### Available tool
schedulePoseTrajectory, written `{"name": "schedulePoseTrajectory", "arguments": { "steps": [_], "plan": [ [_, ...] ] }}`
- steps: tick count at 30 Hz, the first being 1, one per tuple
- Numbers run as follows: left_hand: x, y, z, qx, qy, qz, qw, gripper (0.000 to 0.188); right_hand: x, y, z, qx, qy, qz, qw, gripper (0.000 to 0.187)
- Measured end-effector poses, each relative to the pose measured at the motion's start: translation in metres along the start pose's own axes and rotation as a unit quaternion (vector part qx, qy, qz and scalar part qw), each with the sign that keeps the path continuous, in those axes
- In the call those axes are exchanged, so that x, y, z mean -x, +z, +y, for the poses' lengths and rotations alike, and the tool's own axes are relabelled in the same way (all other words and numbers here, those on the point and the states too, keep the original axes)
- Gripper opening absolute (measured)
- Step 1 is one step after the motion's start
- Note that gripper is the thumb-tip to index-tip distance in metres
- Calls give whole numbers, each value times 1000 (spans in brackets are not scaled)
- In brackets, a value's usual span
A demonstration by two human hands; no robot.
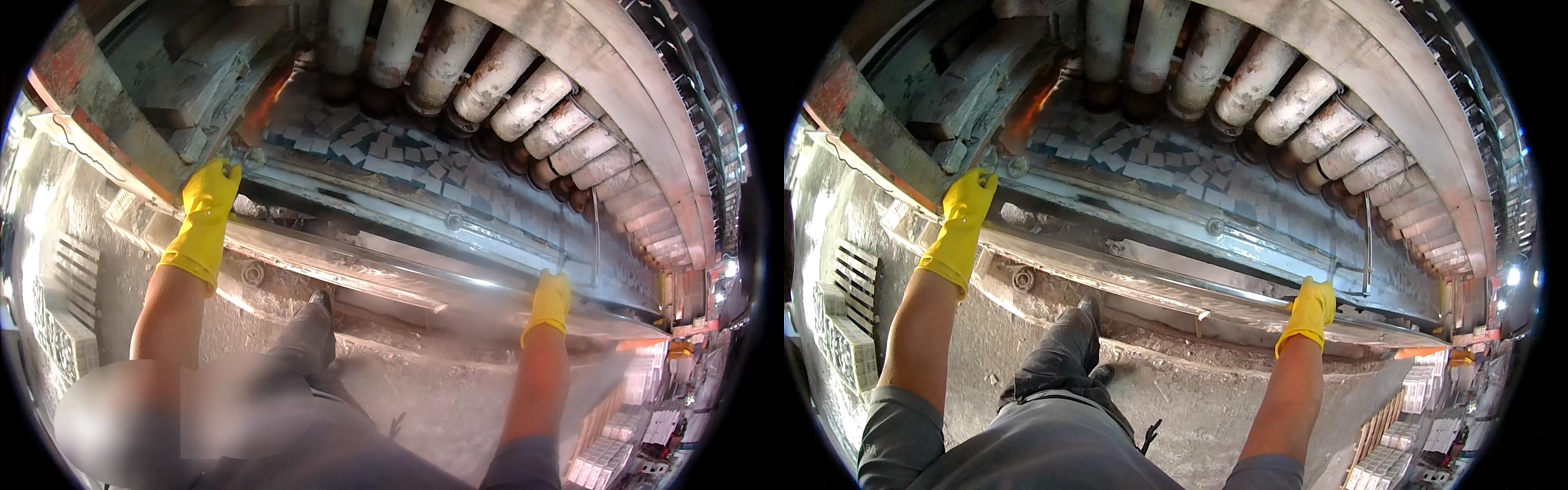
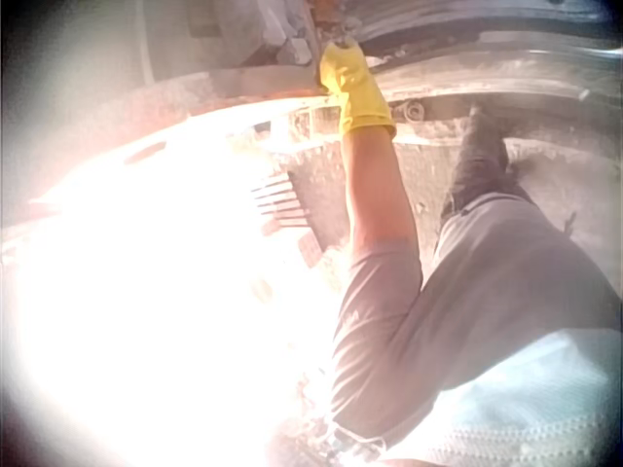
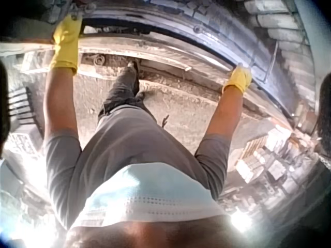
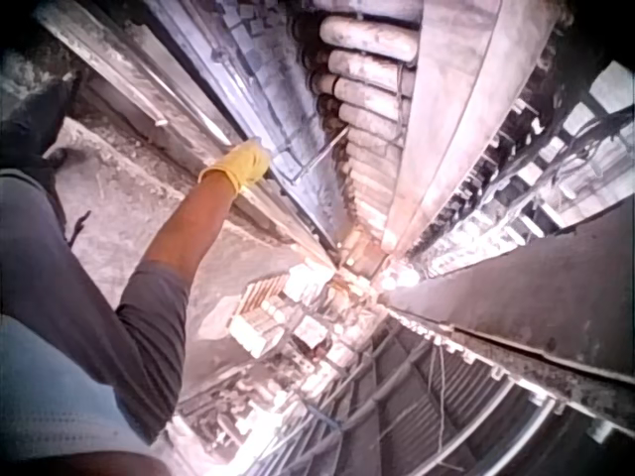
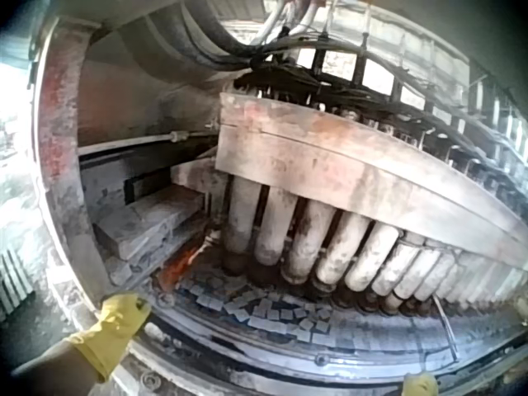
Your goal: The person repeatedly places small white rectangular blocks into a rotating industrial machine. The blocks are fed into the machine's opening and carried by rotating rollers. The person uses both hands to handle the blocks and ensure they enter the machine.
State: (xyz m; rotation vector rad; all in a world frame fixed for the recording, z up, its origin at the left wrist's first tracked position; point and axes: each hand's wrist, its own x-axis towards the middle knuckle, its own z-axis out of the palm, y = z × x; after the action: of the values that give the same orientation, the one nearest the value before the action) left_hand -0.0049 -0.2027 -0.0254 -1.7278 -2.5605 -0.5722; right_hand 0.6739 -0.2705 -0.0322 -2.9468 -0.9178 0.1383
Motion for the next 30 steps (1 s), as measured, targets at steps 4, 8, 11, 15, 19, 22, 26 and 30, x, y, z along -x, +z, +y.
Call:
{"name": "schedulePoseTrajectory", "arguments": {
  "steps": [4,8,11,15,19,22,26,30],
  "plan": [
    [-18,6,14,-9,-4,-4,1000,41,-23,0,-12,-4,0,-12,1000,55],
    [-34,10,19,-13,-6,0,1000,41,-38,2,-27,-7,9,-22,1000,54],
    [-40,7,28,-22,-9,-2,1000,41,-44,1,-33,-34,10,-35,999,54],
    [-45,9,30,-13,-1,1,1000,41,-59,8,-32,-38,2,-44,998,55],
    [-51,10,36,-5,1,-2,1000,40,-67,9,-30,-26,7,-49,998,56],
    [-53,7,37,-14,-7,-15,1000,42,-62,4,-38,-13,-2,-48,999,57],
    [-56,8,37,-13,-10,-16,1000,45,-69,8,-37,-3,-16,-28,999,58],
    [-60,7,44,-20,-19,-21,999,46,-72,6,-46,-9,-3,-51,999,61]
  ]
}}
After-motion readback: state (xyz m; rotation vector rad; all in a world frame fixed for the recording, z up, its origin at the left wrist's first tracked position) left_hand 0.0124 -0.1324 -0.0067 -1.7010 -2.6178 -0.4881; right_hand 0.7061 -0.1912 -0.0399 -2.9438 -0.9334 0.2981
